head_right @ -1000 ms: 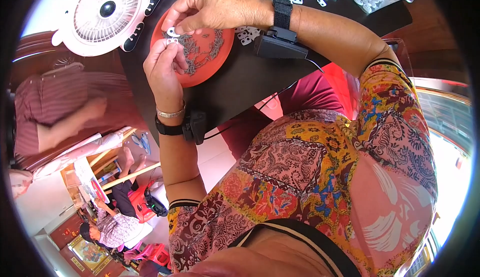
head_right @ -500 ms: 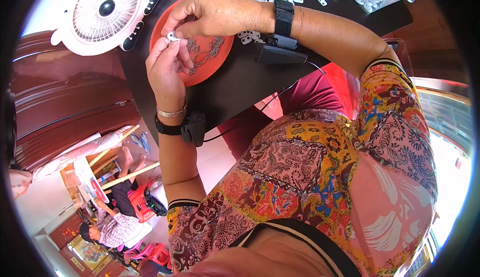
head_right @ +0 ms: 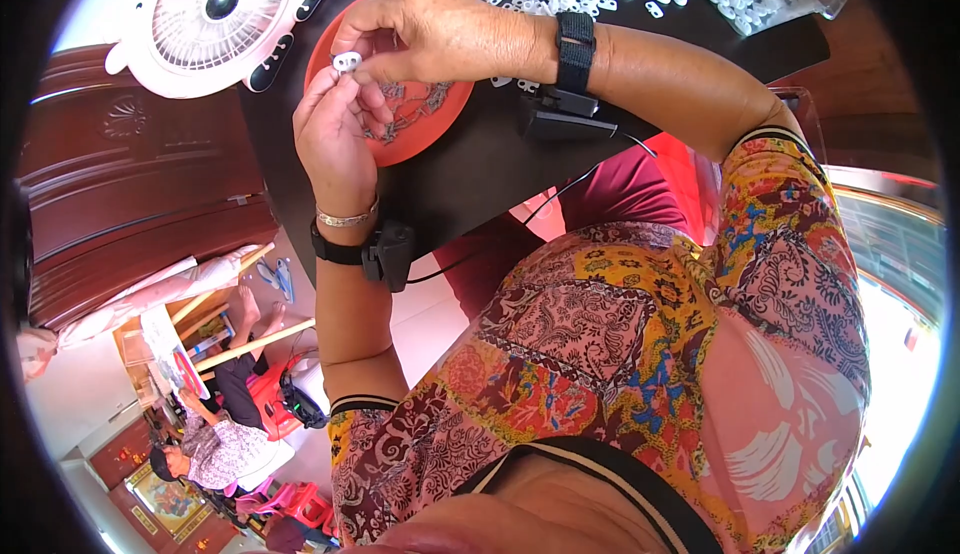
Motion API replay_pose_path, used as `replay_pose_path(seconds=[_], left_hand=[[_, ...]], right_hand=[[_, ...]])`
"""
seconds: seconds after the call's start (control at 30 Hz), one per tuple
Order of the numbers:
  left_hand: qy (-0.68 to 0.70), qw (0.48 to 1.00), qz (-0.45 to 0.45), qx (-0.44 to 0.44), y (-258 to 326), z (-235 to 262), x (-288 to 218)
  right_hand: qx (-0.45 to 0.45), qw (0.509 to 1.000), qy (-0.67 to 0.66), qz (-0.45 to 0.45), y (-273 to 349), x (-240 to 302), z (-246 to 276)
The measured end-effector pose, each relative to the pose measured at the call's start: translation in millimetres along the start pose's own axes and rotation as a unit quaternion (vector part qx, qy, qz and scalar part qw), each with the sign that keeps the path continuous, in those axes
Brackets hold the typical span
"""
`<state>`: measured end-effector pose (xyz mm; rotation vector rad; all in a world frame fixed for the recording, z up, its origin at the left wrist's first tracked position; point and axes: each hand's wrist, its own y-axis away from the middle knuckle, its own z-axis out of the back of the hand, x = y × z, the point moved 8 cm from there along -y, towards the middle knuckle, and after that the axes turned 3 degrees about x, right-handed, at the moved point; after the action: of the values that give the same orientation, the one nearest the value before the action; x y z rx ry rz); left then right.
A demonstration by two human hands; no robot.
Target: Assembling tiny metal pins into small white plastic components by hand.
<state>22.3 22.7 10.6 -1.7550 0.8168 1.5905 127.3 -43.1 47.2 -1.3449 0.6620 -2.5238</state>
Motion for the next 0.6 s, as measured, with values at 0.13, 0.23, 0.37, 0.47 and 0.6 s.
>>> replay_pose_path(seconds=[0.13, 0.23, 0.37, 0.47, 0.6], left_hand=[[0.02, 0.999, 0.03, 0.0, -1, -4, 5], [0.021, 0.999, 0.04, 0.023, -1, -7, 7], [0.096, 0.995, 0.032, 0.019, -2, -7, 9], [0.1, 0.995, 0.013, 0.023, -4, -7, 6], [0.073, 0.997, -0.004, 0.012, -5, -4, 8]], right_hand=[[-0.027, 0.997, 0.058, 0.036, 2, 4, 0], [-0.022, 0.993, 0.103, 0.051, 0, 10, 0], [-0.003, 0.997, 0.073, 0.033, 1, 4, -2], [-0.002, 0.993, 0.103, 0.062, 1, 10, -3], [-0.025, 0.988, 0.098, 0.119, 2, 19, 0]])
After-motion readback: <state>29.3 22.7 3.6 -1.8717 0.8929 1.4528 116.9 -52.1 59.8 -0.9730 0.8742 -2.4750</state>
